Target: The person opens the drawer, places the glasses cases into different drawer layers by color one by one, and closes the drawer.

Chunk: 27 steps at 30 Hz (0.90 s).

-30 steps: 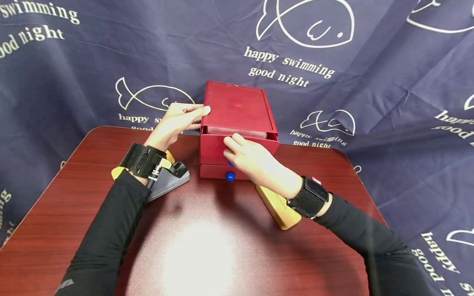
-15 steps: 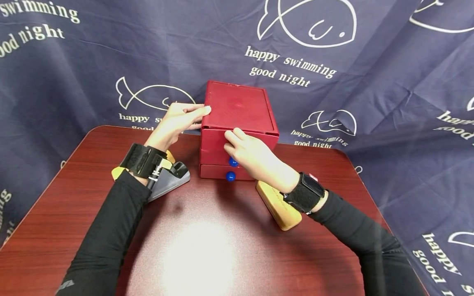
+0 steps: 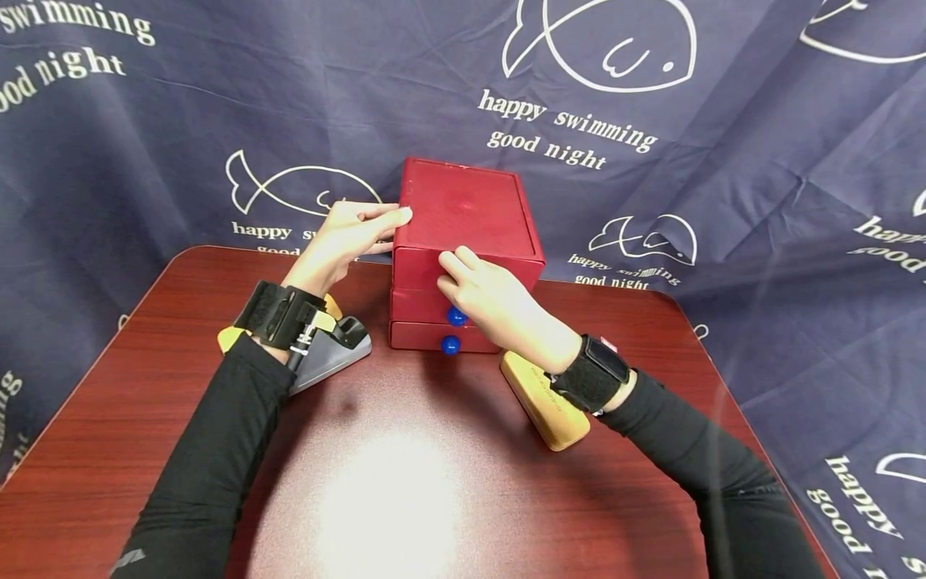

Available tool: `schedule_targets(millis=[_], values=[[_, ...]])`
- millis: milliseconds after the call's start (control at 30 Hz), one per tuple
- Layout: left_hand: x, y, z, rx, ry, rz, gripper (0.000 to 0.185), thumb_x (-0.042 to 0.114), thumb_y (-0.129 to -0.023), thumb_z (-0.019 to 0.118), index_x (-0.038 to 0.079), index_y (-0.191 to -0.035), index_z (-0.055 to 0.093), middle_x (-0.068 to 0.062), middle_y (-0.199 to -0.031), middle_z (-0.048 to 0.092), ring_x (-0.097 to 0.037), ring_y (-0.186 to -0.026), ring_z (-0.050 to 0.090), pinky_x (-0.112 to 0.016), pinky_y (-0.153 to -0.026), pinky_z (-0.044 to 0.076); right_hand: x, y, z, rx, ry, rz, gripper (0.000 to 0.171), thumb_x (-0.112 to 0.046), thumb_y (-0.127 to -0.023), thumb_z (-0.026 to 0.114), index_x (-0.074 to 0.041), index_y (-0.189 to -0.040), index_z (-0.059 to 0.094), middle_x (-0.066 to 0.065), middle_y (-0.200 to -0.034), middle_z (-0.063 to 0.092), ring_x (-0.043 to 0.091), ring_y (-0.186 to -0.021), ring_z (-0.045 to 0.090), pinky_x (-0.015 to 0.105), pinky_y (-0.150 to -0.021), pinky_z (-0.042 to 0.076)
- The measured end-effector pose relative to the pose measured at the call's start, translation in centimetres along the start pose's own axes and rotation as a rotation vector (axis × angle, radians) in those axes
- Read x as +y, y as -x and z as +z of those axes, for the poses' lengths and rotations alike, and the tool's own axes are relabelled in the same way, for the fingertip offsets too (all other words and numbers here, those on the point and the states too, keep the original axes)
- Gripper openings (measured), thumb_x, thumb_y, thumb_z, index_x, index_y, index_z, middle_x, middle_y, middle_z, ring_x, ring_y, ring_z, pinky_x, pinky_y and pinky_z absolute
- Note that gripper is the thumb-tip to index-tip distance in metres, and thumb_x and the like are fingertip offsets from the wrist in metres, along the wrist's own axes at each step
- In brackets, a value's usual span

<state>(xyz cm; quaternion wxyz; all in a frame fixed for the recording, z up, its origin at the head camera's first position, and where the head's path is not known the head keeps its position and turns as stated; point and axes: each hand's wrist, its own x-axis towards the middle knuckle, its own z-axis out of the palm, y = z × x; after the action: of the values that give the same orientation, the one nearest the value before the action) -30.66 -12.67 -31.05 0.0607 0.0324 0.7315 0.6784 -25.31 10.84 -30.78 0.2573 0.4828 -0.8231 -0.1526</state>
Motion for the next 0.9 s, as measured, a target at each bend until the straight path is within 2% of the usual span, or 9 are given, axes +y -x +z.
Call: schedule_targets(millis=[200,367,500,900], values=[[-0.09,-0.01,-0.04,-0.003,0.002,0.007,0.064,0.034,-0.095,0.072,0.005,-0.148,0.053,-0.014,-0.147,0.058,-0.027,-0.133,0.059,-0.042,-0.112,0.049,-0.16,0.05,0.11,0.004,0.043,-0.01,0.018,-0.008,-0.086,0.08,-0.004,-0.102,0.072,0.012,-0.109,0.057,0.025,-0.101,0.05,0.026,-0.072,0.055],[-0.08,-0.01,-0.03,-0.004,0.003,0.009,0.064,0.034,-0.094,0.073,0.005,-0.148,0.053,-0.013,-0.147,0.058,-0.027,-0.133,0.059,-0.04,-0.111,0.051,-0.17,0.15,0.3,0.028,0.069,-0.027,0.015,-0.007,-0.086,0.079,-0.004,-0.099,0.071,0.011,-0.105,0.056,0.024,-0.098,0.051,0.026,-0.071,0.053],[-0.07,-0.01,-0.02,-0.007,-0.004,0.017,0.063,0.034,-0.095,0.072,0.005,-0.147,0.053,-0.014,-0.147,0.058,-0.027,-0.133,0.059,-0.039,-0.109,0.052,-0.04,0.23,0.46,0.041,0.066,-0.036,0.011,-0.005,-0.088,0.077,-0.004,-0.097,0.07,0.011,-0.104,0.056,0.025,-0.098,0.051,0.026,-0.072,0.053],[-0.07,-0.04,0.05,0.0,-0.007,0.005,0.063,0.034,-0.095,0.072,0.005,-0.148,0.053,-0.013,-0.147,0.058,-0.027,-0.134,0.059,-0.037,-0.109,0.052,0.28,0.56,0.67,0.057,0.034,-0.047,0.015,-0.007,-0.088,0.078,-0.004,-0.1,0.07,0.013,-0.108,0.056,0.026,-0.102,0.051,0.026,-0.079,0.055]])
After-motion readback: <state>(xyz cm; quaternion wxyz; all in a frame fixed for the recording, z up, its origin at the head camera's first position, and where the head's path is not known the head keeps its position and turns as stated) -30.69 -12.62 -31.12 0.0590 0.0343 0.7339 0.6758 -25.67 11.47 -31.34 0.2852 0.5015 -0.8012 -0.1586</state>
